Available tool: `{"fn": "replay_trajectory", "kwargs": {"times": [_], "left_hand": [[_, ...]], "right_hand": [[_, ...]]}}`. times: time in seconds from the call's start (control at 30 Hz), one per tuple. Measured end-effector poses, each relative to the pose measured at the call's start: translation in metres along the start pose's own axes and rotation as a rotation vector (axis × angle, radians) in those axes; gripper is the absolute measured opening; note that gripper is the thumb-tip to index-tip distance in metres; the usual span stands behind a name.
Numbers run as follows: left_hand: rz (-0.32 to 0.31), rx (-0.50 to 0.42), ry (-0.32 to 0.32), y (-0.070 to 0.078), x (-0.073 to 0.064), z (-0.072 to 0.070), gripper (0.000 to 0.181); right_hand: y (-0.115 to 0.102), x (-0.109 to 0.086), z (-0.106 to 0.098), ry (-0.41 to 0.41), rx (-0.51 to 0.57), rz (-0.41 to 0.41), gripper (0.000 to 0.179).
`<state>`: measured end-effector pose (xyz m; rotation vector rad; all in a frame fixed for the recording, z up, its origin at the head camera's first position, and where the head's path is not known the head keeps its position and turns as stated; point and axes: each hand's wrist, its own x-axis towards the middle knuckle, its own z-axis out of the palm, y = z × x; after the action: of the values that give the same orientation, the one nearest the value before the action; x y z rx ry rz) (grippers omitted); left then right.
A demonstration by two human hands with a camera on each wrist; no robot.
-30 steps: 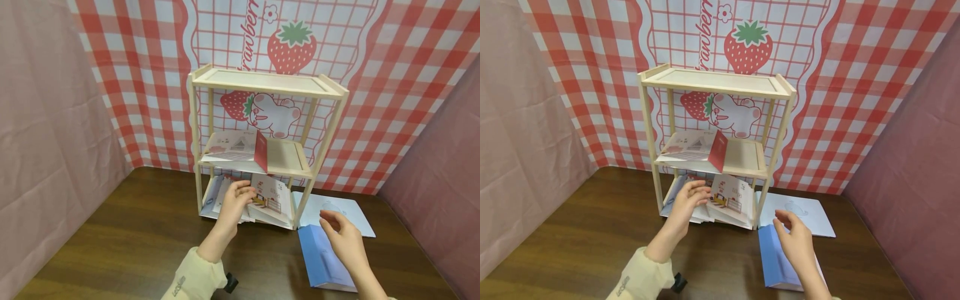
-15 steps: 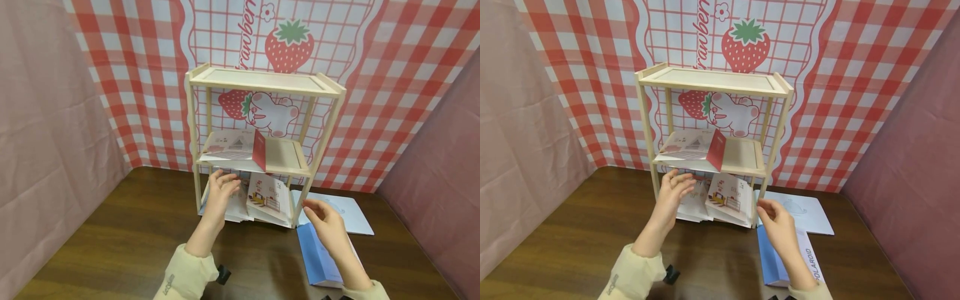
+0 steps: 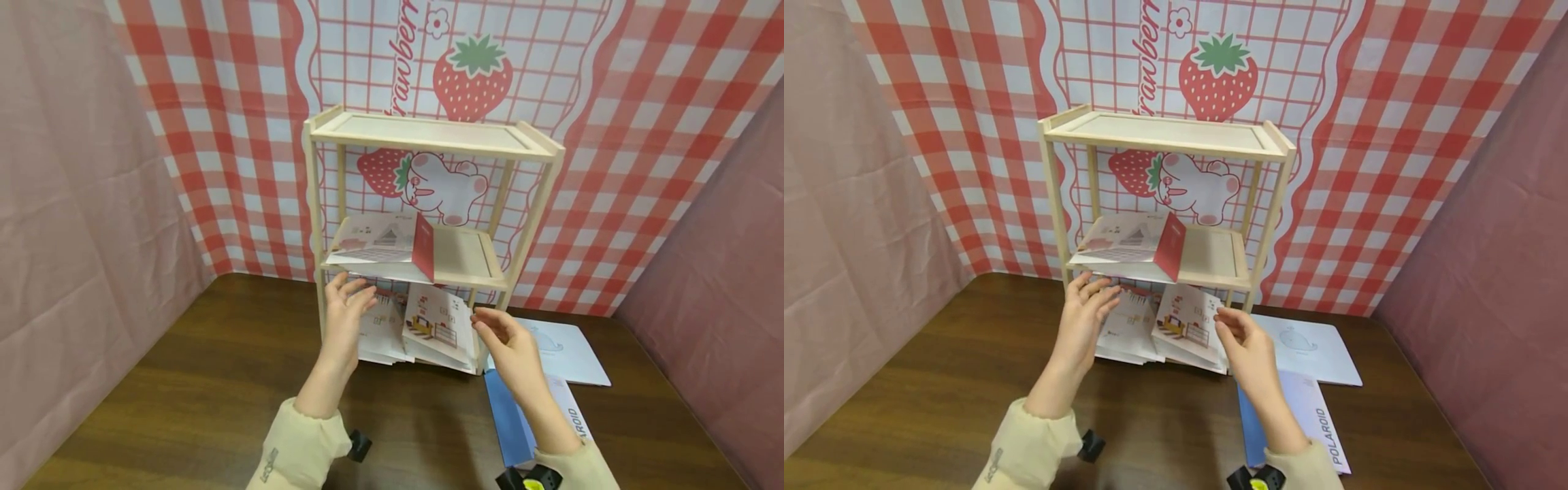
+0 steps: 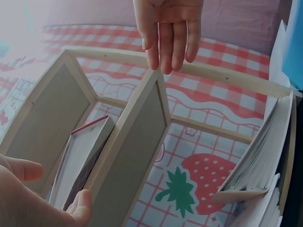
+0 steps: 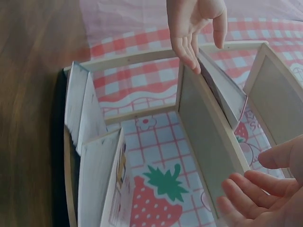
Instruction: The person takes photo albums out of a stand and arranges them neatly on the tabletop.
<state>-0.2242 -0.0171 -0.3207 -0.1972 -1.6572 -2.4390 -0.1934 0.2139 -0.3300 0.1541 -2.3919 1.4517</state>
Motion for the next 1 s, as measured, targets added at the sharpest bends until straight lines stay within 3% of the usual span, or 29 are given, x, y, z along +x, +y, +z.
{"fn": "replay_trajectory", "kwargs": {"times": [0.33,0.63,1.0], "left_hand": [[0.009,-0.032,0.016,0.001,0.003,-0.008,0.056],[0.016,-0.120,0.011,0.005,0.008,-0.011,0.061],[0.005,-0.118,0.027,0.006,0.009,-0.007,0.064]], "right_hand": [[-0.013,0.012,0.013,-0.021,0.103,-0.034,0.028],[-0.018,0.022,0.025,-0.063,0.170,-0.040,0.032],[-0.024,0.034,0.044,-0.091,0.300,-0.061,0.037]]}}
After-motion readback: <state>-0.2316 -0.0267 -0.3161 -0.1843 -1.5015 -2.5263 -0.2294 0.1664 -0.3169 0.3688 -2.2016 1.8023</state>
